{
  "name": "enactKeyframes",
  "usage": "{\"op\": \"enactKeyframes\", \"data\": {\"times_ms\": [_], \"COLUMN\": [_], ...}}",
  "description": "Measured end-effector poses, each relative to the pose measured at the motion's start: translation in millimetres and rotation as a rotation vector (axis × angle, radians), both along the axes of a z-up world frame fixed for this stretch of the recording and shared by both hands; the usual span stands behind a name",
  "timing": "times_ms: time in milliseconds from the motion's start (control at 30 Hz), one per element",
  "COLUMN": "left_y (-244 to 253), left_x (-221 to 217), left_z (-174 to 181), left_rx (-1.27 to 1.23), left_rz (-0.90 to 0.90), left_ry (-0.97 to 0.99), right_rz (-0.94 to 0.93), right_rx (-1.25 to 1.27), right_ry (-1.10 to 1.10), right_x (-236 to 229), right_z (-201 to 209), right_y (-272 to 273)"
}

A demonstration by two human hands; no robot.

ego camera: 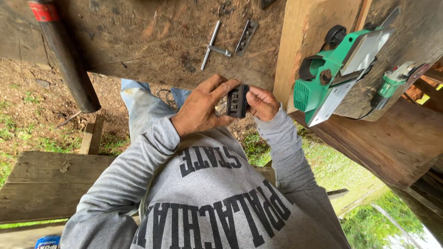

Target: The person works on a small black metal bracket at an outdoor workbench, turning screws with a screwdriver, driving a metal rod with a hammer, and tightening bolts with a T-handle hex key. They hold and reposition the bracket repeatedly while fastening its parts together.

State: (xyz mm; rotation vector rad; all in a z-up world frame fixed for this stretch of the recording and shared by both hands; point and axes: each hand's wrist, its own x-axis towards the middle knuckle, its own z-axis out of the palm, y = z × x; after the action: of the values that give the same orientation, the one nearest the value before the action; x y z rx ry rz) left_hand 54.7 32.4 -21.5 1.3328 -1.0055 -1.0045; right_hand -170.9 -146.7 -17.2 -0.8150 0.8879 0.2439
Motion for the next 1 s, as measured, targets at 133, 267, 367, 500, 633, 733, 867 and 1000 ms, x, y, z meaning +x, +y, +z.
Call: {"op": "enactKeyframes", "data": {"times_ms": [133, 267, 367, 500, 633, 733, 867, 1000], "left_y": [1, 1, 2, 4, 5, 7, 15, 30], "left_x": [0, -1, -2, -2, 0, 0, 6, 31], "left_z": [-1, -3, -3, -4, -4, -6, -7, -14], "left_rx": [-0.019, 0.01, 0.047, 0.066, 0.075, 0.073, 0.081, 0.173], "left_rz": [0.019, 0.009, -0.014, -0.025, -0.022, -0.012, 0.076, 0.24], "left_ry": [-0.015, -0.048, -0.065, -0.081, -0.091, -0.113, -0.101, -0.281], "right_rz": [0.002, 0.035, 0.058, 0.069, 0.068, 0.092, -0.117, -0.191], "right_rx": [-0.003, -0.077, -0.119, -0.138, -0.14, -0.151, 0.05, 0.112], "right_ry": [0.009, 0.03, 0.046, 0.067, 0.095, 0.046, 0.004, 0.026], "right_x": [-8, -17, -12, -12, -10, -10, 1, -12], "right_z": [-11, -15, -10, -10, -12, -15, -9, -15], "right_y": [-1, -2, 1, 0, 1, 0, 2, -4]}}
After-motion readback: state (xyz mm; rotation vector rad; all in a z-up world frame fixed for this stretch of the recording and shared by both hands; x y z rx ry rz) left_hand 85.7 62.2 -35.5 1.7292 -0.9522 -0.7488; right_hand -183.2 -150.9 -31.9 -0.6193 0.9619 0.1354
